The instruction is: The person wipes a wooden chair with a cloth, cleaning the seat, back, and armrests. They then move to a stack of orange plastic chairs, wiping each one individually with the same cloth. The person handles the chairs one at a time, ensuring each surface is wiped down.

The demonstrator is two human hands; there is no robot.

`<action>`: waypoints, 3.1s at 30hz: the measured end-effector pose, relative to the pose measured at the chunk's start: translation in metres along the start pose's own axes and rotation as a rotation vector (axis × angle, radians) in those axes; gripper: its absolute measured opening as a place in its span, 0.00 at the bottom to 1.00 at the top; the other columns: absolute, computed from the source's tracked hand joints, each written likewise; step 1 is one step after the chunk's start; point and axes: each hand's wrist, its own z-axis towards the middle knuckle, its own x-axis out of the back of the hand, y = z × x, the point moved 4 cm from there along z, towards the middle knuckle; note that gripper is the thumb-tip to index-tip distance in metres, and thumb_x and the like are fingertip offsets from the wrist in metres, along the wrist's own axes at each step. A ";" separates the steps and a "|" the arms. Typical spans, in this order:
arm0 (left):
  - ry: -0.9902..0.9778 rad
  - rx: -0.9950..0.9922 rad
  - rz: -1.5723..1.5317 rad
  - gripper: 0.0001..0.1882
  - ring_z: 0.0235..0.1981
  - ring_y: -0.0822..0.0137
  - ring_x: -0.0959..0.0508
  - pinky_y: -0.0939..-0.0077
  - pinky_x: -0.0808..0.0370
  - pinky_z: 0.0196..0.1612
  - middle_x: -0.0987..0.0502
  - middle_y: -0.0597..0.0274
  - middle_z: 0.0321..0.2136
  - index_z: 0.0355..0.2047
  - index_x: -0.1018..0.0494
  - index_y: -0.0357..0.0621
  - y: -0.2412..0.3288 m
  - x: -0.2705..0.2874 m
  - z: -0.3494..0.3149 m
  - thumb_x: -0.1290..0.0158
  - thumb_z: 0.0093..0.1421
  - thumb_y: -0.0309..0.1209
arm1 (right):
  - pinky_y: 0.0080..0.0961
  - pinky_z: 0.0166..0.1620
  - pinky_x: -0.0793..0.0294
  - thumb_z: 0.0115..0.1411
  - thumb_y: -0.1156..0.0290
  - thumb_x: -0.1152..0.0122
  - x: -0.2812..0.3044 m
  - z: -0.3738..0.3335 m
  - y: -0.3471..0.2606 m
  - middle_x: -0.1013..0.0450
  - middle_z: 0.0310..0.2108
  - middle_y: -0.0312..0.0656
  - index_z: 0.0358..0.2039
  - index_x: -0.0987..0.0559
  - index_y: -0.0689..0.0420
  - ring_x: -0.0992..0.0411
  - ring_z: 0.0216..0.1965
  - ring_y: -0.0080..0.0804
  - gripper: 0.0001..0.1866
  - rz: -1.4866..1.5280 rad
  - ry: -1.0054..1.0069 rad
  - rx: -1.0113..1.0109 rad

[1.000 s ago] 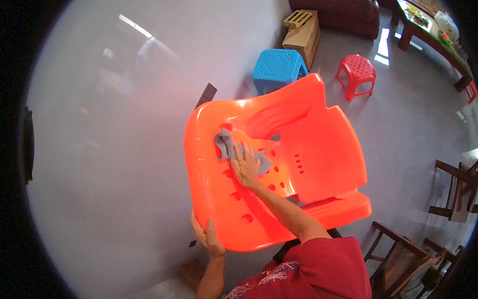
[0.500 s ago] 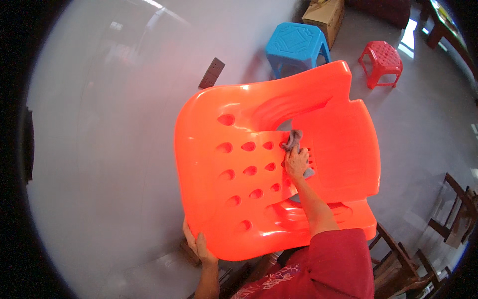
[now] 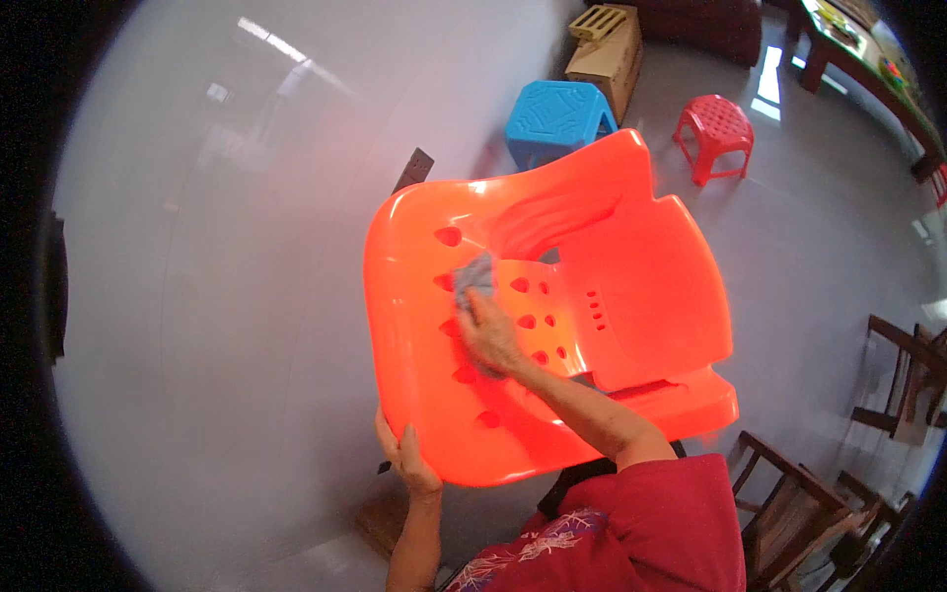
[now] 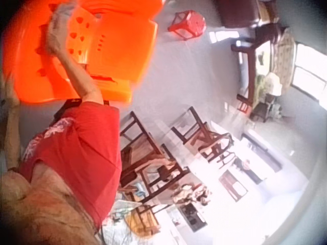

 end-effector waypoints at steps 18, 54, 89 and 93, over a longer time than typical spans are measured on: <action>0.020 0.030 -0.084 0.29 0.53 0.59 0.34 0.64 0.37 0.56 0.37 0.51 0.54 0.59 0.47 0.34 -0.011 0.004 -0.003 0.56 0.58 0.31 | 0.44 0.35 0.33 0.58 0.67 0.47 0.016 -0.034 0.053 0.32 0.32 0.46 0.50 0.31 0.53 0.31 0.33 0.47 0.18 -0.603 0.221 0.069; 0.002 0.137 -0.174 0.28 0.53 0.64 0.35 0.68 0.38 0.57 0.36 0.54 0.53 0.60 0.47 0.34 -0.008 0.002 -0.007 0.58 0.62 0.33 | 0.43 0.52 0.41 0.49 0.81 0.49 -0.034 0.031 -0.122 0.38 0.50 0.49 0.50 0.30 0.57 0.41 0.49 0.48 0.24 -0.182 0.035 0.567; -0.148 -0.090 -0.066 0.32 0.56 0.59 0.35 0.66 0.37 0.57 0.40 0.47 0.55 0.60 0.50 0.36 -0.005 0.001 0.024 0.48 0.60 0.30 | 0.46 0.41 0.31 0.58 0.62 0.57 0.077 -0.180 0.029 0.25 0.32 0.51 0.38 0.24 0.55 0.26 0.36 0.45 0.15 -0.573 0.082 -0.196; -0.150 -0.124 -0.013 0.32 0.55 0.60 0.35 0.66 0.36 0.57 0.40 0.48 0.56 0.60 0.51 0.35 -0.003 0.005 0.024 0.49 0.60 0.28 | 0.42 0.42 0.31 0.57 0.73 0.56 0.017 -0.144 -0.073 0.30 0.34 0.54 0.35 0.30 0.62 0.31 0.39 0.54 0.08 -0.153 -0.021 0.164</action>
